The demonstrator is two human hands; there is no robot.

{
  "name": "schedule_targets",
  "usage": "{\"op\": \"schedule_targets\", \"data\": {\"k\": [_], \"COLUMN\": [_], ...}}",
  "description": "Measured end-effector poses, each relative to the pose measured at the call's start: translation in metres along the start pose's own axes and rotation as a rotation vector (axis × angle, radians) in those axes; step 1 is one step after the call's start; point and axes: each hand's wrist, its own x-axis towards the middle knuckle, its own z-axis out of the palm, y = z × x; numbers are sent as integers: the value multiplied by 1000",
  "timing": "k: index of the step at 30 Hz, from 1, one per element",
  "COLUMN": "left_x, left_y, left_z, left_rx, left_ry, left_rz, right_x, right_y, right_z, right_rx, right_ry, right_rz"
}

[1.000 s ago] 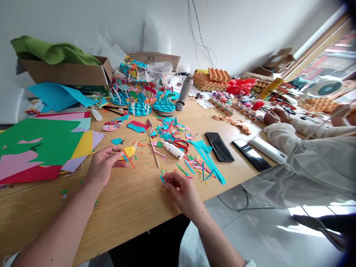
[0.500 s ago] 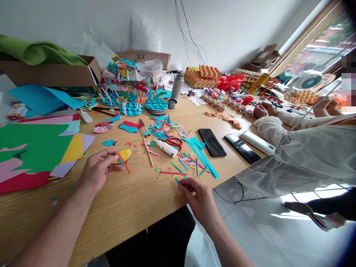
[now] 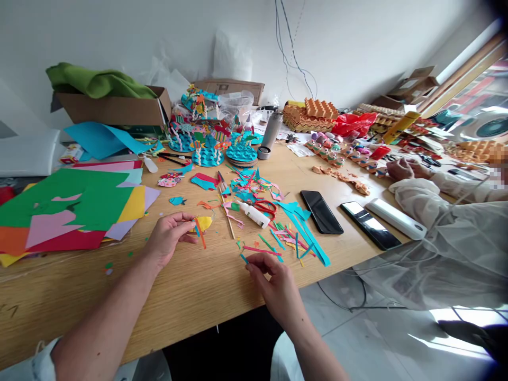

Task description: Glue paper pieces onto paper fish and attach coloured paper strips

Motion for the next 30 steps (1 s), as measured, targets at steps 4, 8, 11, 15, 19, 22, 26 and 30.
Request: {"op": "schedule_targets", "data": {"k": [4,8,11,15,19,22,26,30], "left_x": [-1,-1,0,2,2,1,1,0], "left_y": [2,2,0,0,1,1,0,1], "left_z": [0,-2,-3,-4,-2,-2,-1,-1], "left_rx": [-5,-12,-15,-22,-31,-39,-42,-41], "left_ry": [10,-5,-13,-18,-14,-10,-14,-21], "left_rz": [-12,-15,-14,-31,-33,-44,-55,-66], "right_x": [5,7,7,9,9,7,6,8], "right_y": [-5,-6,-8,-8,-3,-1,-3,-4], "right_z": [12,23,29,33,36,36,30,25], "right_rx": [61,156,246,283,277,254,116,-6], "right_ry": [-35,-62,-93,-104,-99,-82,-53,-25], "right_rz": [-10,55,113,150,150,136,92,-11]}}
